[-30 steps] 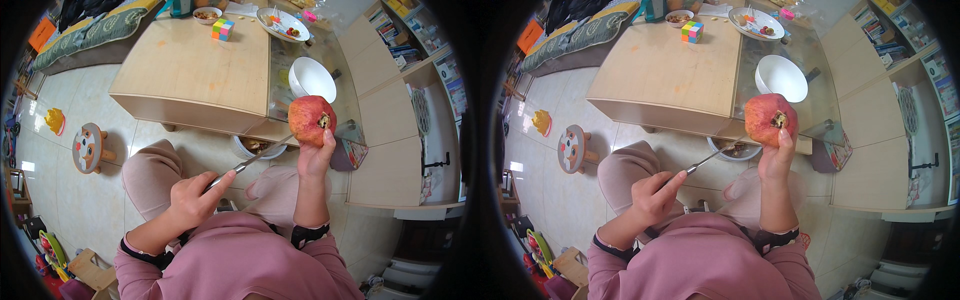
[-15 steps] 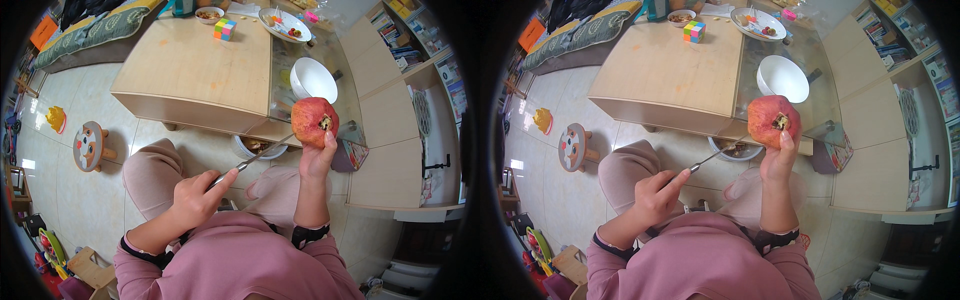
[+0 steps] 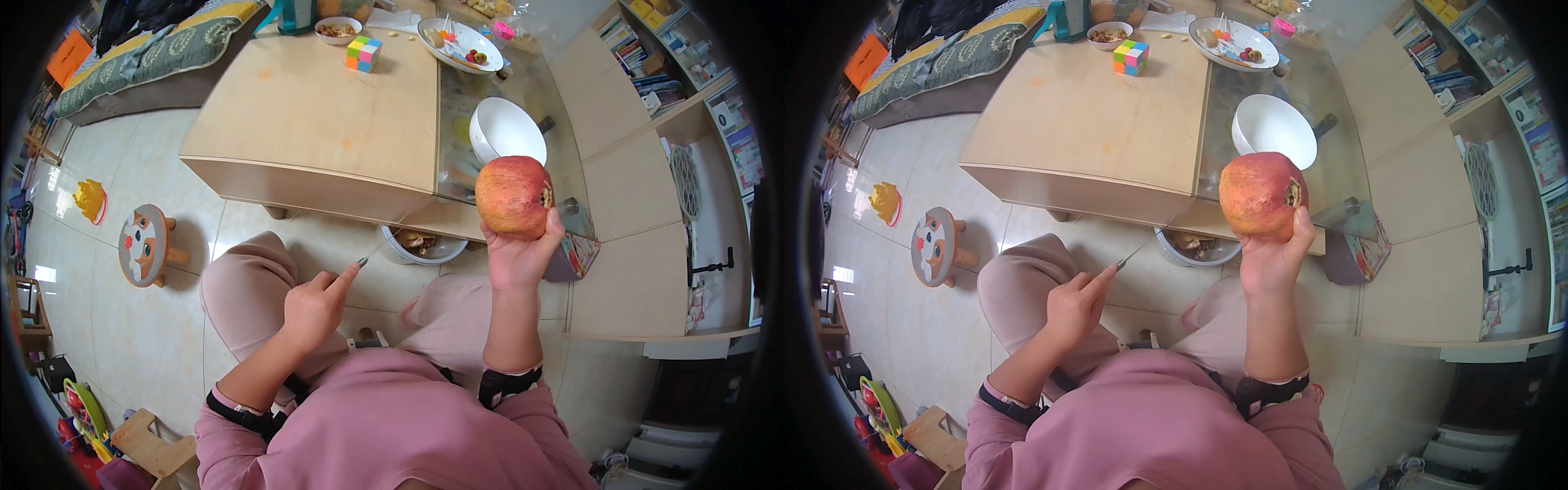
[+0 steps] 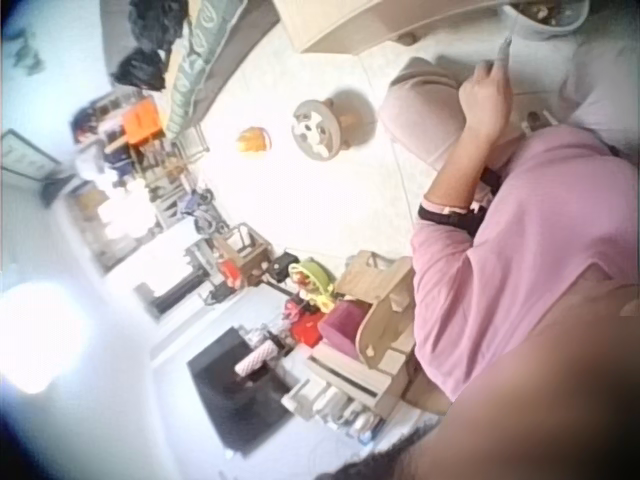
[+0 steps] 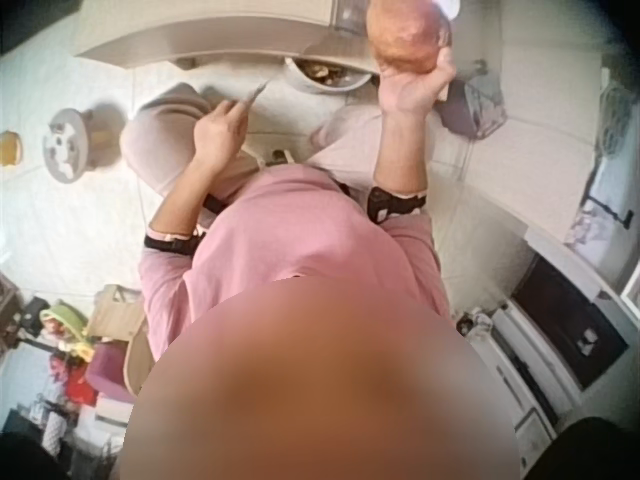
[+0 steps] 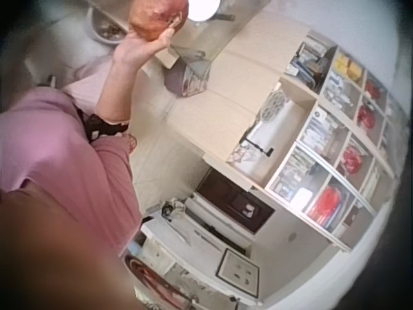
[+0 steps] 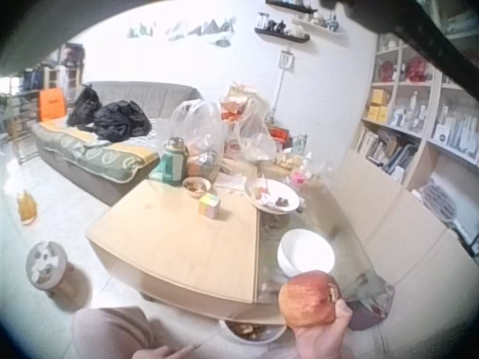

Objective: The person uses a knife to cut and remove the crown of a pomegranate while seated on the floor. They repeatedly insert the knife into the top of the fruit and pull out pieces of the crown.

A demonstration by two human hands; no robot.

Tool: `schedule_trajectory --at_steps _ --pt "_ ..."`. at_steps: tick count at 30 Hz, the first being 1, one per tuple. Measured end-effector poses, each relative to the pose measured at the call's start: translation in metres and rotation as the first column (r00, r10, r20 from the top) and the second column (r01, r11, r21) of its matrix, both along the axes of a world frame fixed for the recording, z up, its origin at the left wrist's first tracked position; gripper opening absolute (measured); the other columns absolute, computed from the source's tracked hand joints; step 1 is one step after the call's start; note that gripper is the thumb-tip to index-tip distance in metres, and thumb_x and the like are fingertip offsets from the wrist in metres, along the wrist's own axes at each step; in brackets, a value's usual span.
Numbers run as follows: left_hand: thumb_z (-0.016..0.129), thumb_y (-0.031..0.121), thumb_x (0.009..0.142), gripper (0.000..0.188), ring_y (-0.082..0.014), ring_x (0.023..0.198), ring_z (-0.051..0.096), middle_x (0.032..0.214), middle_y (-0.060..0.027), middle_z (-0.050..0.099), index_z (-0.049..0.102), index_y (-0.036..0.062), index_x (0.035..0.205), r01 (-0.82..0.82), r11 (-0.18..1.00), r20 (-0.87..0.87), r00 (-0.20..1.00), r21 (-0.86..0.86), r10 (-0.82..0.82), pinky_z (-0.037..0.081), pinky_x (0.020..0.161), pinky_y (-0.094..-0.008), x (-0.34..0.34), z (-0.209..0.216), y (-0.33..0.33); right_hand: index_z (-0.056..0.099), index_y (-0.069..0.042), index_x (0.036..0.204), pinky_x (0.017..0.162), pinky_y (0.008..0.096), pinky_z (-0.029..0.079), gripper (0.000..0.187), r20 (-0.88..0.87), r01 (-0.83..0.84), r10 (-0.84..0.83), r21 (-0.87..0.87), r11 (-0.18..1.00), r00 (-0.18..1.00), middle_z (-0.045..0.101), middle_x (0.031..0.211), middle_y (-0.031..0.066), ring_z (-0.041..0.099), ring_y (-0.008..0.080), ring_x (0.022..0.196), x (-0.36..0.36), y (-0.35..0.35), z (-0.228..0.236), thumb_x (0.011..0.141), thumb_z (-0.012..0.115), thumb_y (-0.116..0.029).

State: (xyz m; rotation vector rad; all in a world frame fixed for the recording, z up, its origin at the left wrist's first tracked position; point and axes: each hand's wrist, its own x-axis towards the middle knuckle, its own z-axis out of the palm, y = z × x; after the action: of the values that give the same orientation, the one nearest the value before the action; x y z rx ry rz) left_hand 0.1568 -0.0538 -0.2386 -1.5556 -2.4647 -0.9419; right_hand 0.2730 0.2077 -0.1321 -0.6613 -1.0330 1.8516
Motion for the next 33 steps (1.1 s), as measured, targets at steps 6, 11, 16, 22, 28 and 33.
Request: schedule_trajectory --at_steps 6,11,16,22,28,33 --pt "0.069 0.002 0.071 0.059 -0.0184 0.059 0.06 0.092 -0.0071 0.066 0.072 0.012 0.129 0.151 0.95 -0.159 0.981 0.273 -0.11 0.05 0.05 -0.0305 0.002 0.056 -0.004 0.047 -0.012 0.144 0.091 0.0398 0.054 0.068 0.121 0.013 -0.021 0.067 0.998 0.992 0.057 0.139 0.0086 0.06 0.0243 0.121 -0.005 -0.005 -0.018 0.093 0.056 -0.056" --pt "0.068 0.003 0.067 0.062 -0.0182 0.06 0.06 0.092 -0.0082 0.065 0.071 0.0093 0.129 0.179 0.943 -0.187 0.974 0.28 -0.129 0.05 0.05 -0.03 0.002 0.069 0.001 0.048 -0.01 0.145 0.095 0.0402 0.053 0.067 0.121 -0.002 -0.011 0.101 0.995 0.993 0.055 0.142 0.0092 0.058 0.0238 0.126 -0.003 -0.001 -0.026 0.094 0.056 -0.052" --pt "0.068 0.004 0.067 0.062 -0.0181 0.061 0.061 0.093 -0.0086 0.065 0.071 0.0082 0.129 0.19 0.948 -0.172 0.974 0.254 -0.149 0.051 0.051 -0.03 0.003 0.069 0.003 0.045 -0.01 0.148 0.101 0.0431 0.05 0.067 0.115 0.016 -0.034 0.151 0.988 0.993 0.053 0.144 0.0096 0.055 0.0249 0.13 -0.002 0.0 -0.029 0.094 0.057 -0.048" --pt "0.068 0.004 0.067 0.063 -0.0177 0.06 0.061 0.093 -0.0089 0.065 0.071 0.0078 0.13 0.182 0.958 -0.182 0.973 0.224 -0.142 0.051 0.05 -0.0295 0.004 0.069 0.003 0.042 -0.012 0.15 0.104 0.0448 0.049 0.067 0.119 0.031 -0.062 0.248 0.968 0.991 0.05 0.147 0.0094 0.053 0.0266 0.133 -0.001 0.0 -0.028 0.093 0.058 -0.043" --pt "0.069 0.004 0.068 0.064 -0.0184 0.059 0.061 0.094 -0.0072 0.066 0.07 0.0119 0.132 0.119 0.988 -0.124 0.987 0.101 -0.106 0.05 0.049 -0.0322 0.009 0.057 -0.002 0.043 -0.01 0.148 0.107 0.0451 0.047 0.067 0.074 0.063 -0.074 0.144 0.988 0.995 0.05 0.146 0.0092 0.052 0.0261 0.134 -0.003 -0.005 -0.023 0.092 0.057 -0.044" --pt "0.069 0.004 0.071 0.063 -0.0194 0.06 0.062 0.094 -0.0061 0.067 0.069 0.0146 0.133 0.084 0.995 -0.026 0.996 0.049 -0.083 0.05 0.049 -0.0339 0.011 0.046 -0.005 0.046 -0.011 0.147 0.101 0.0427 0.049 0.069 0.057 0.093 -0.102 0.136 0.986 0.993 0.053 0.144 0.0079 0.054 0.0246 0.13 0.0 -0.008 -0.014 0.093 0.054 -0.054"
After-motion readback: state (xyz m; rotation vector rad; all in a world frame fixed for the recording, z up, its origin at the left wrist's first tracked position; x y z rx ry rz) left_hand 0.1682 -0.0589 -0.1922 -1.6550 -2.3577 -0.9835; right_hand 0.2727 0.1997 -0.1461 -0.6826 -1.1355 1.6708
